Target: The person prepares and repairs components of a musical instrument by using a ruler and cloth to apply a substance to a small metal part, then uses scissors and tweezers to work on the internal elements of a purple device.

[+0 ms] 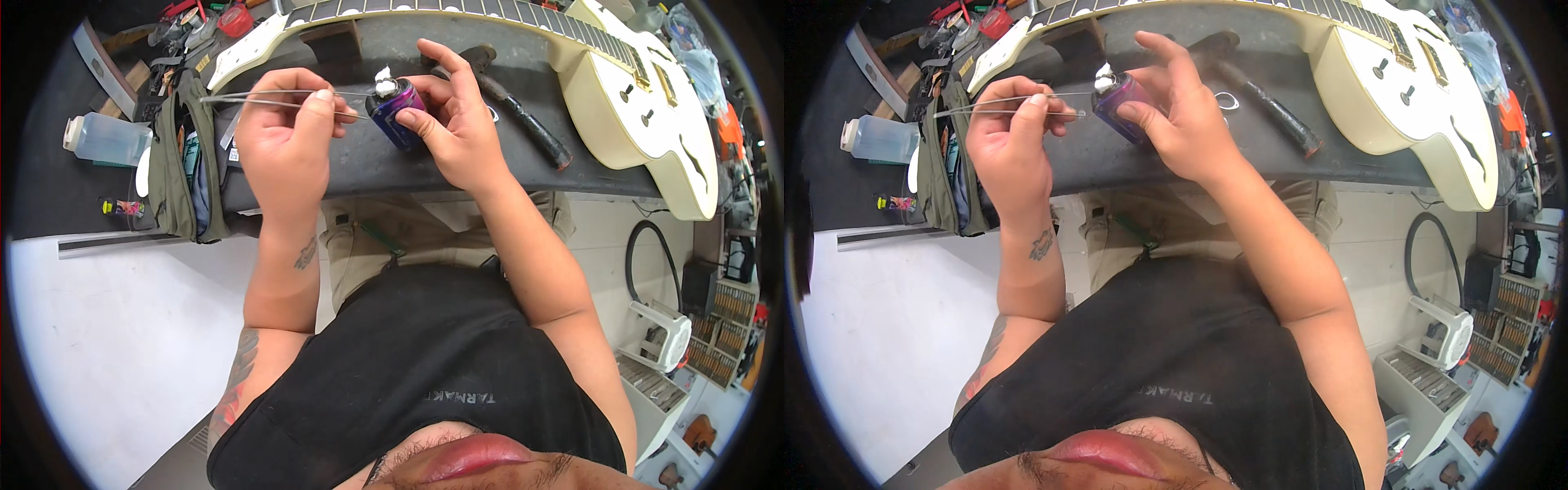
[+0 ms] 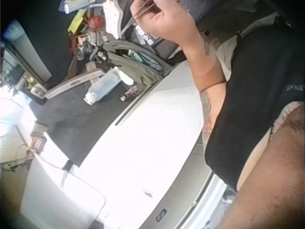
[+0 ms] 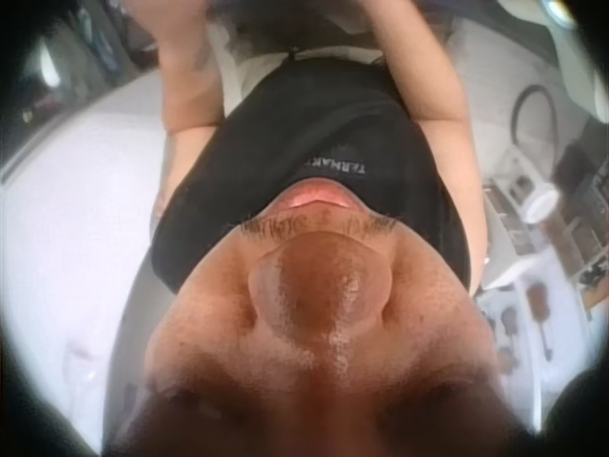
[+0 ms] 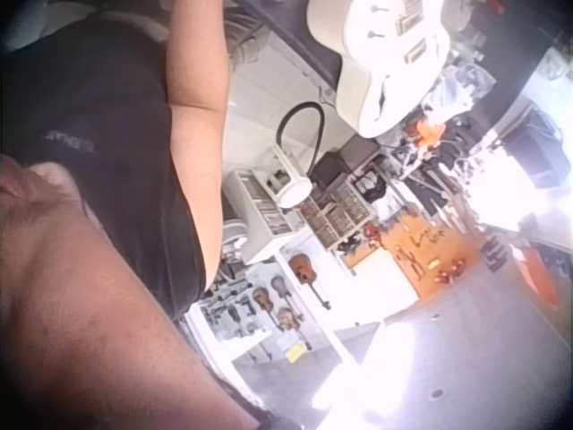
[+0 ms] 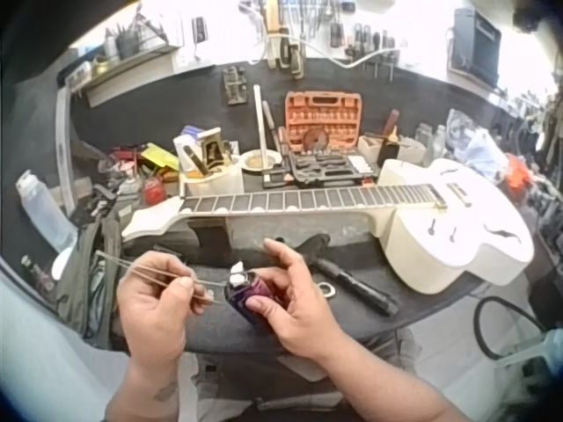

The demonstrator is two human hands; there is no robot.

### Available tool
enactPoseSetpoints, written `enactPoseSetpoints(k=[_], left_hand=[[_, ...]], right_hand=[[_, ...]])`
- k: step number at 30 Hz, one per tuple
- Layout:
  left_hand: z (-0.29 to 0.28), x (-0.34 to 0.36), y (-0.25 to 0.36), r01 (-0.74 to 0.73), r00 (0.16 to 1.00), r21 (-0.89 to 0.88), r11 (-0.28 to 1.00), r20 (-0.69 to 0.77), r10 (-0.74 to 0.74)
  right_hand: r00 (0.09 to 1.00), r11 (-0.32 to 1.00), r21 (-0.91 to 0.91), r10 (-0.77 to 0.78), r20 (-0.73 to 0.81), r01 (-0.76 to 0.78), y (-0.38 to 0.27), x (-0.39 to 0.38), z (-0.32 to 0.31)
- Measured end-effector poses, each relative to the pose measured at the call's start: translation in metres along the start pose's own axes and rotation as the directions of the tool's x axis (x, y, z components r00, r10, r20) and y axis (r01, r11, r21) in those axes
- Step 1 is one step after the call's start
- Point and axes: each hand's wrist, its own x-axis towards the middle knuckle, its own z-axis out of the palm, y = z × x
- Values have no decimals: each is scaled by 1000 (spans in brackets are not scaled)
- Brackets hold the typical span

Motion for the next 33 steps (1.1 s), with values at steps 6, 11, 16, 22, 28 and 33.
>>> enactPoseSetpoints(k=[6,11,16,22,28,33], left_hand=[[6,-3,1,12,1000,38,999,-14,-11],[8,-3,-3,-4,1000,57,998,3,4],[15,-4,0,8,1000,124,992,1,-8],[11,-5,4,0,999,74,997,-38,3],[9,-3,1,-11,998,46,999,-54,14],[10,-3,-4,-9,999,44,999,-37,11]], right_hand=[[1000,1000,-6,2,-8,-2,0,1,1],[999,1000,-7,24,22,-24,-3,0,-1],[999,999,13,33,31,-33,-3,1,0],[999,998,51,30,19,-31,-3,1,-1],[1000,997,72,29,-3,-29,-3,1,0],[1000,998,59,26,11,-27,-1,1,0]])
